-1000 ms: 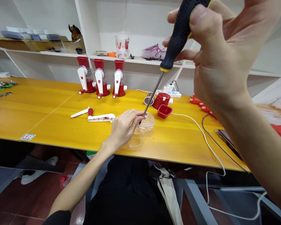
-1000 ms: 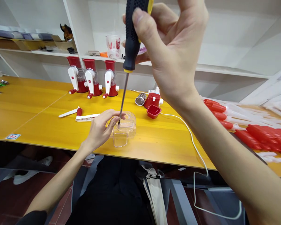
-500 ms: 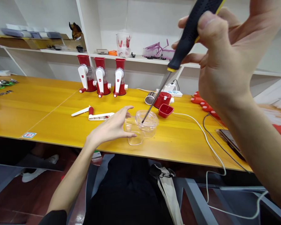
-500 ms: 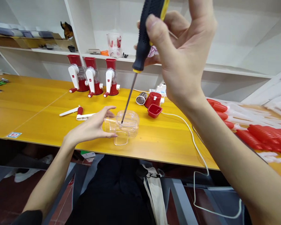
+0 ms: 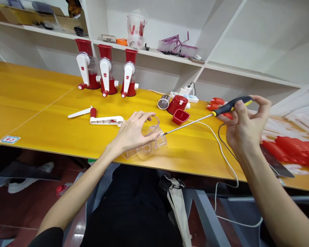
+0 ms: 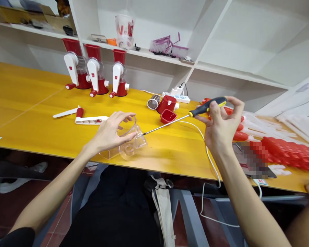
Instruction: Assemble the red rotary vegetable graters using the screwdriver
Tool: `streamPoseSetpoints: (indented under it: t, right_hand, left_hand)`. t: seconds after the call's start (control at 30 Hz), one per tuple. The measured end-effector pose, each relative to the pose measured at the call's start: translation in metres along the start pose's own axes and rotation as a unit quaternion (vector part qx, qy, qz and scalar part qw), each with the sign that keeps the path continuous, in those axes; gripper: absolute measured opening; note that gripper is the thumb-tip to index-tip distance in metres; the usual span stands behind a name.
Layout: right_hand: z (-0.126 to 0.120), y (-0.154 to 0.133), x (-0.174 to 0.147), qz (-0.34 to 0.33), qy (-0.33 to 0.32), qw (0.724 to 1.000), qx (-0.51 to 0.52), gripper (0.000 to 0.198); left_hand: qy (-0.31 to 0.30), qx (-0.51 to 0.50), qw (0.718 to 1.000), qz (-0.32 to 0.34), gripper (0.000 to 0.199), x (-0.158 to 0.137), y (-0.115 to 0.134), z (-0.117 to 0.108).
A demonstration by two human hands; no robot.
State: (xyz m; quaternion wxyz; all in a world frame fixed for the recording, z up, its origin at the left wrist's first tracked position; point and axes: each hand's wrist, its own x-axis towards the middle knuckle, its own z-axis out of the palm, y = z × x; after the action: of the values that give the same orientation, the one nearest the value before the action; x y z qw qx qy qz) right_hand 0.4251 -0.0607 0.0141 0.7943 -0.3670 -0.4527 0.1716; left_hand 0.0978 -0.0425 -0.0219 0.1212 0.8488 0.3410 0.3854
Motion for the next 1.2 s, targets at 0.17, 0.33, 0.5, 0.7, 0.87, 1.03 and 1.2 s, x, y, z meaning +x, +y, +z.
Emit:
streamPoseSetpoints:
  t: [0.17,0.33,0.5,0.7,0.87,1.03,1.2]
  right_hand:
    - [-0.019,0.014,-0.022,0.043,0.073,0.996,0.000,0.051]
    - [-0.020,0.006,-0.030,0.059,0.116,0.991,0.008,0.047]
    - [-0.016,-0.012,-0.032,0.028,0.125,0.991,0.028,0.043]
    - [-0.025,-0.014,-0.034,0.043,0.019,0.998,0.042,0.050]
    - [-0.032,-0.014,-0.038,0.061,-0.007,0.997,0.038,0.048]
    - [-0.033,-0.014,-0.039,0.066,0.014,0.997,0.025,0.049]
    - [-0.031,-0.025,-0.028,0.018,0.059,0.998,0.008,0.036]
  left_hand:
    - [0.007,-0.003,1.000,0.009,0.049,-0.001,-0.001,0.005]
    - [0.000,-0.015,0.999,0.029,0.047,-0.001,-0.001,0.003]
    - [-0.013,-0.033,0.998,0.052,0.047,0.000,0.000,0.002]
    - [-0.018,-0.041,0.997,0.055,0.046,0.000,0.003,0.002]
    - [-0.024,-0.037,0.997,0.058,0.046,0.000,0.003,0.002]
    - [-0.011,-0.069,0.995,0.067,0.044,0.001,0.000,0.001]
    - [0.029,-0.116,0.990,0.080,0.046,0.000,-0.003,0.008]
